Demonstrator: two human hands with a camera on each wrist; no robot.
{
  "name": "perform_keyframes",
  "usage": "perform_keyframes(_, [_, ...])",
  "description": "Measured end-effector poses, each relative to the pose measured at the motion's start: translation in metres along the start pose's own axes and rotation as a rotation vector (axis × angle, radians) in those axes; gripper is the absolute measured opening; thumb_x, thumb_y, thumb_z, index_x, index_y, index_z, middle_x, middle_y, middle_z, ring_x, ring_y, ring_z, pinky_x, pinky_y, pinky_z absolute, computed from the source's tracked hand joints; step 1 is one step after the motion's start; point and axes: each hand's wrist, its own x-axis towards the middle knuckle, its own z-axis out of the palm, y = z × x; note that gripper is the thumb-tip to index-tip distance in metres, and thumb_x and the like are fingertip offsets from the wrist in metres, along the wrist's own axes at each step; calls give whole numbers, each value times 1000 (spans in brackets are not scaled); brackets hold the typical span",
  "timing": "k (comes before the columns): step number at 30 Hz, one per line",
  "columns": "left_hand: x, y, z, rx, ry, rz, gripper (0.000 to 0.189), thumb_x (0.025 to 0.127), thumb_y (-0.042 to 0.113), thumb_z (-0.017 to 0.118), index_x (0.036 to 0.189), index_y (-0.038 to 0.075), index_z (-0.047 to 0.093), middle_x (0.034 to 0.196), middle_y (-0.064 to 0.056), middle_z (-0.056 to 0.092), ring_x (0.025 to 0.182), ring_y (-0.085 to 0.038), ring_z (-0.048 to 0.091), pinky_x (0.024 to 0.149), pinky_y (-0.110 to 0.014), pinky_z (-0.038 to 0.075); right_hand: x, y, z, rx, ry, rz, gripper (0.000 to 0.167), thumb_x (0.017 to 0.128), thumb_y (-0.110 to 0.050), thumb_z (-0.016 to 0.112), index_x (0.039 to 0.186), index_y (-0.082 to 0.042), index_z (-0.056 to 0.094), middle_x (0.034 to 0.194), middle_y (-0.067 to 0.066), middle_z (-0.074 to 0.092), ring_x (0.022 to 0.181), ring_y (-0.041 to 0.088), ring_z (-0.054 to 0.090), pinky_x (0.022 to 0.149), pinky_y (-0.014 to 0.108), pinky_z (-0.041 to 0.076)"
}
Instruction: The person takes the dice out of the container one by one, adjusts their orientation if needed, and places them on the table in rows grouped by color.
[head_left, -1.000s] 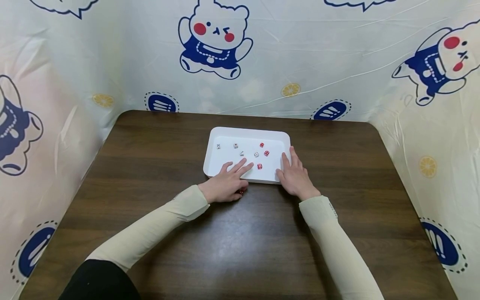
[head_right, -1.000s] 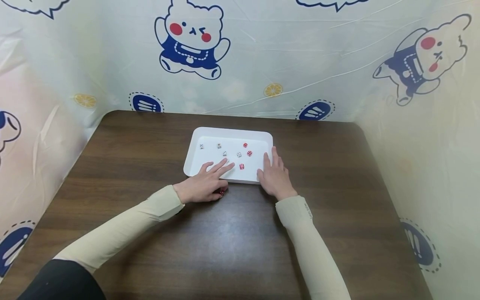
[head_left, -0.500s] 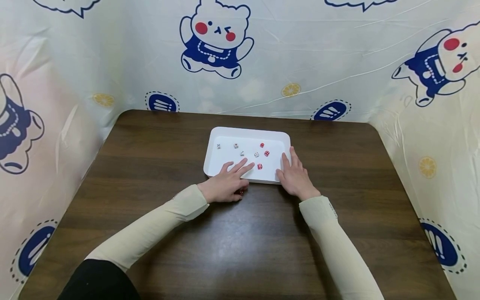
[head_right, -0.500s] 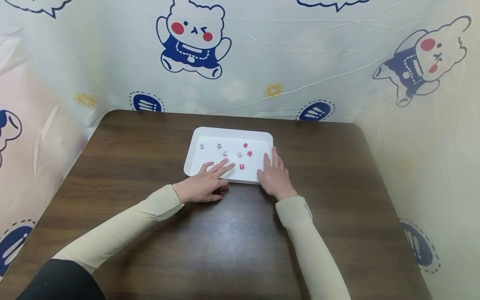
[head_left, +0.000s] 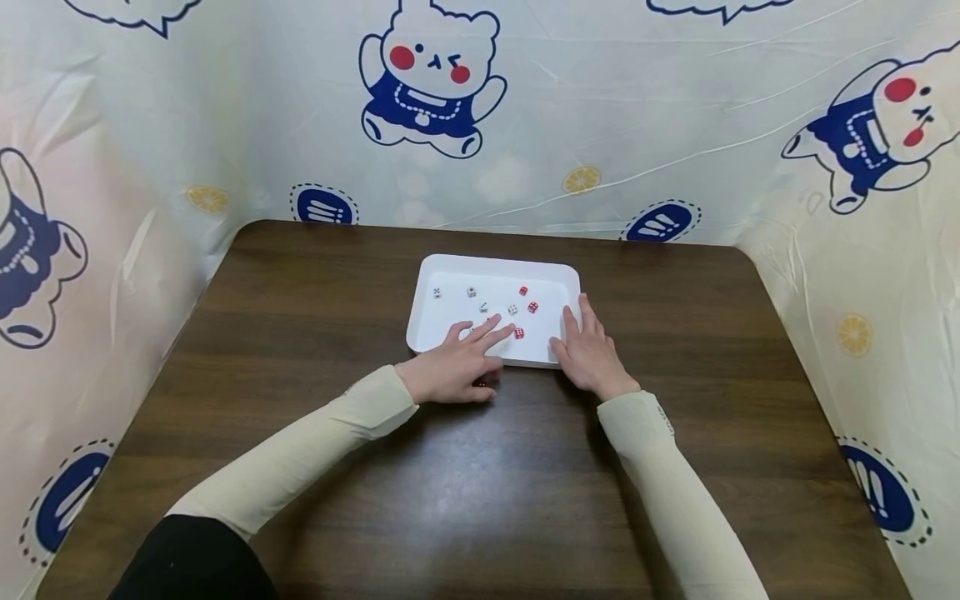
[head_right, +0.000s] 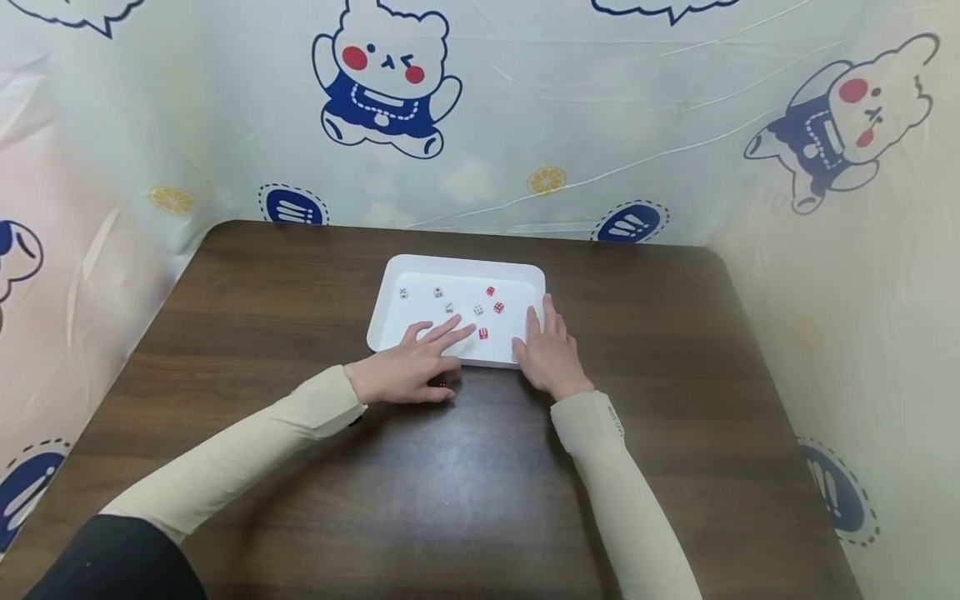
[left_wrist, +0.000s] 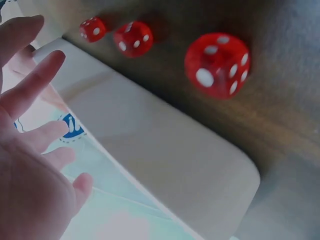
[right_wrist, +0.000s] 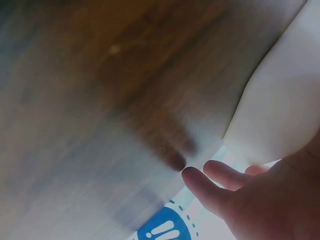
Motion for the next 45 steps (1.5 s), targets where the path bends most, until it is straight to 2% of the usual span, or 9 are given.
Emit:
perform_keyframes(13, [5,0,-31,26,57,-19,25,93,42,60,100,19,68,162,-9,19,151,-30,9,109,-60,23,0,0,1,11,-3,13,71,100,-43,39,156,-7,12,162,13,-14,146,44,14,110,67,22])
perform_keyframes(22, [17,-3,-43,15,122,-62,21,93,35,60,103,19,69,161,-8,22,151,-30,10,108,-57,25,-1,0,0,13,1,11,71,100,-42,39,155,-7,13,163,13,-14,145,44,14,110,67,23])
perform_keyframes(31, [29,-5,-44,2,204,-162,20,93,30,60,103,14,67,160,-13,24,150,-31,15,105,-53,30,1,0,0,12,-5,21,71,100,-42,39,156,-8,12,163,12,-15,146,44,14,111,66,22])
perform_keyframes(34, [34,-5,-43,-34,218,-209,19,94,29,58,103,15,66,160,-13,24,150,-31,16,104,-53,31,1,0,0,10,-6,24,71,100,-42,40,156,-8,12,163,12,-15,146,44,14,111,66,22])
perform_keyframes(39, [44,-7,-38,-99,223,-279,18,94,28,57,103,17,67,159,-12,26,150,-32,17,104,-54,30,1,0,0,4,-6,20,71,100,-42,39,156,-8,11,163,12,-14,145,44,14,110,66,23])
perform_keyframes(45, [54,-8,-33,-149,190,-345,23,92,29,60,109,15,68,160,-14,23,150,-34,15,104,-56,29,1,-1,-1,8,-10,17,71,100,-42,39,156,-8,11,162,12,-15,145,45,14,110,67,22])
